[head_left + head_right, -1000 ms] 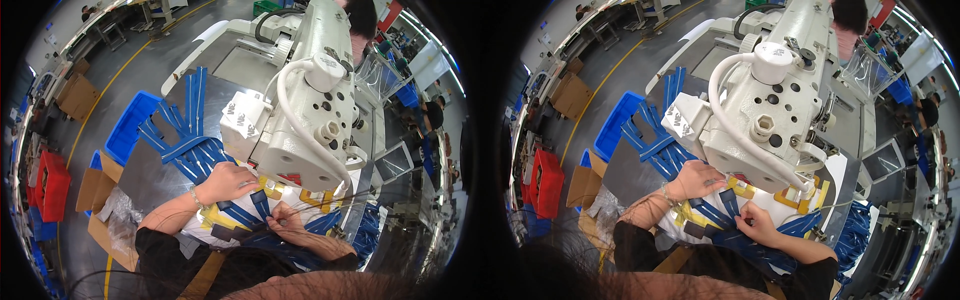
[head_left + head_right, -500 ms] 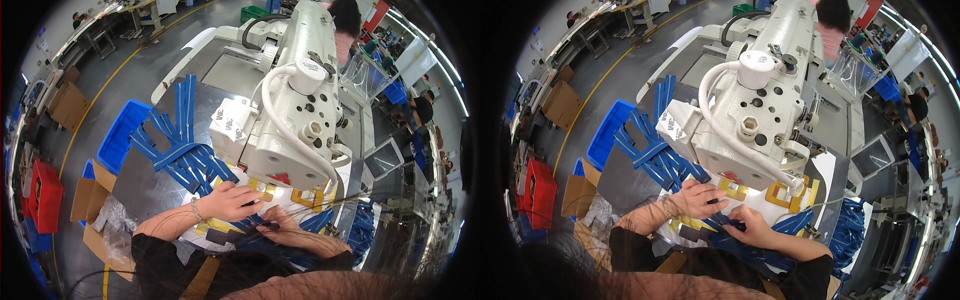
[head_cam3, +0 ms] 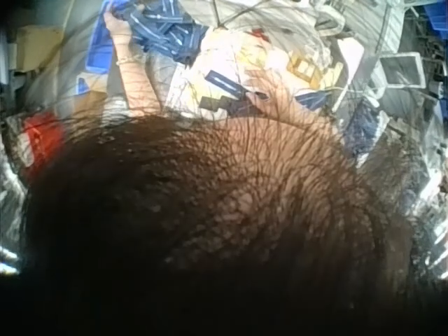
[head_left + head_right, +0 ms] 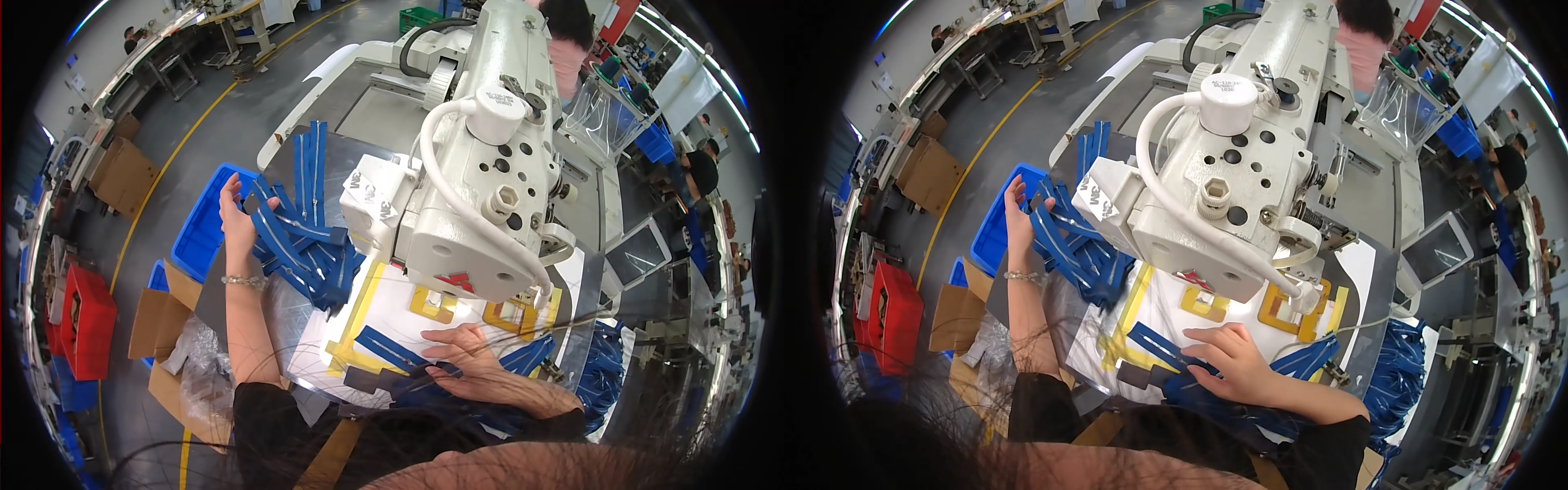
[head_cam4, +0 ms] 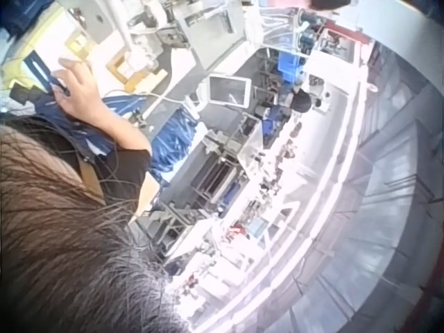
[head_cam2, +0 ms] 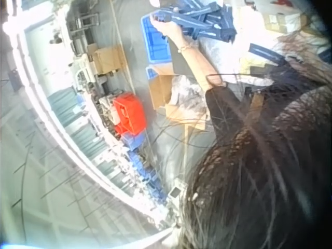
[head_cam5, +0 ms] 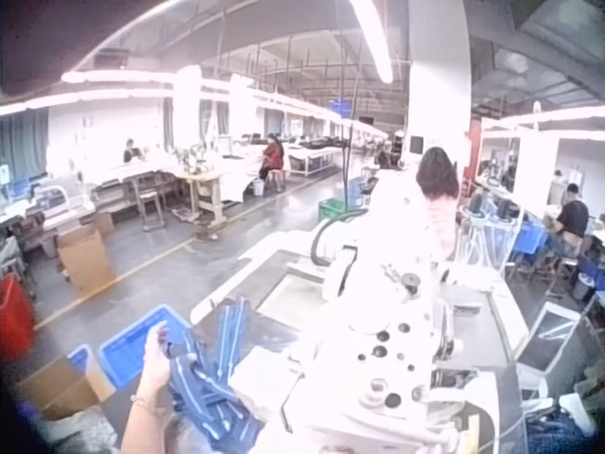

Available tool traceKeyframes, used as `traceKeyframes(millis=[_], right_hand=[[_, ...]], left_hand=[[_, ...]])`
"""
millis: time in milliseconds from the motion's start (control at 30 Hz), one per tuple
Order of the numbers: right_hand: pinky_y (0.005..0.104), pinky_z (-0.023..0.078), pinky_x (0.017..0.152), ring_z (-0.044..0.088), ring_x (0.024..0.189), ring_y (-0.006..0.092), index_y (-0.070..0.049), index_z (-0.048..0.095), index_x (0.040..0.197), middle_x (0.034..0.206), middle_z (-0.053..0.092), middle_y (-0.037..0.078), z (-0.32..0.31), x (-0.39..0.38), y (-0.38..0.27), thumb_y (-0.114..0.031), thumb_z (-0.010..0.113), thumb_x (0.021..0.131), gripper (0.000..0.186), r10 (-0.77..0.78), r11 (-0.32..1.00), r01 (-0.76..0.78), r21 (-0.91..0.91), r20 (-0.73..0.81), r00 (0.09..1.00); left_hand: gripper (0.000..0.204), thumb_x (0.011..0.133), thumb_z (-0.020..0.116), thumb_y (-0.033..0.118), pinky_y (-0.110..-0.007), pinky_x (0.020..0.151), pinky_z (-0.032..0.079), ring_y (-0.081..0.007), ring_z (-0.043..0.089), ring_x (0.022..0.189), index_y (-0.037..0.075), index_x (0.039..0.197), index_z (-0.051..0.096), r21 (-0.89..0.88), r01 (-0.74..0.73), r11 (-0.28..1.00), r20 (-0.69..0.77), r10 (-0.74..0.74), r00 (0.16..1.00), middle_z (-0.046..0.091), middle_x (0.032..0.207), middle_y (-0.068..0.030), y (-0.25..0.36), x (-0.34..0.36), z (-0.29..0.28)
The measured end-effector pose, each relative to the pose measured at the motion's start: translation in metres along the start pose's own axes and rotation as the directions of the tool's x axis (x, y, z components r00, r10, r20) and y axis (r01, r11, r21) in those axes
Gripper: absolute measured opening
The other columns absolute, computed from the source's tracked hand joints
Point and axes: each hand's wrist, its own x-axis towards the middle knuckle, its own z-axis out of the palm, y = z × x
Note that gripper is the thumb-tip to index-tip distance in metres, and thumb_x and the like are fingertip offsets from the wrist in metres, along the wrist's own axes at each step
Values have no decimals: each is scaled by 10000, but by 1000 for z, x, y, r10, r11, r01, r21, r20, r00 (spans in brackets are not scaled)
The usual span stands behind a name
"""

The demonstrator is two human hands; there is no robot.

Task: Sewing blue straps using an industrial sewing machine in a workshop.

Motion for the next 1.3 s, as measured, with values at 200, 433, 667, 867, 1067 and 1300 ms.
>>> traceKeyframes(millis=[200,433,667,867,1067,1300], right_hand=[[312,375,730,538,839,199,-99,562,995,998,545,58,9,-1,6,-183,699,703,334,45,990,-28,-139,121,992],[308,359,702,516,788,200,-104,534,942,874,492,49,16,-4,9,-274,689,715,323,147,967,-77,-242,284,948],[310,363,700,528,796,199,-109,533,941,873,498,51,15,-5,11,-258,684,722,305,129,975,-63,-214,310,942],[310,391,703,558,817,199,-114,531,960,893,521,48,8,-6,14,-220,693,716,311,116,986,-62,-152,375,920],[346,418,710,565,803,242,-104,513,966,892,525,62,10,-4,15,-189,679,733,298,102,995,-91,-46,432,896],[379,440,674,561,778,287,-75,496,872,835,545,85,13,-1,23,-122,646,741,205,205,957,-275,87,467,860]], left_hand=[[853,606,503,-69,-487,1015,162,-353,270,1249,104,1396,233,339,-101,935,-260,196,945,306,1359,-149,10,-9,-8],[929,588,508,-85,-494,1005,174,-358,250,1273,141,1423,169,351,-17,936,-167,81,983,264,1389,-154,0,-7,-11],[987,578,535,-103,-514,1009,199,-336,271,1282,191,1433,138,336,141,931,-152,-94,984,258,1401,-168,-34,4,-20],[948,645,526,-140,-497,1021,210,-330,314,1274,250,1431,168,880,-95,465,79,54,995,226,1447,-134,5,-16,-25],[756,687,540,-102,-417,998,248,-227,392,1234,240,1344,390,800,-235,552,26,360,933,410,1353,-75,57,-30,-19],[304,682,586,-3,-304,831,303,-151,578,919,137,935,680,335,-738,586,-11,786,619,633,1015,0,88,-56,1]])
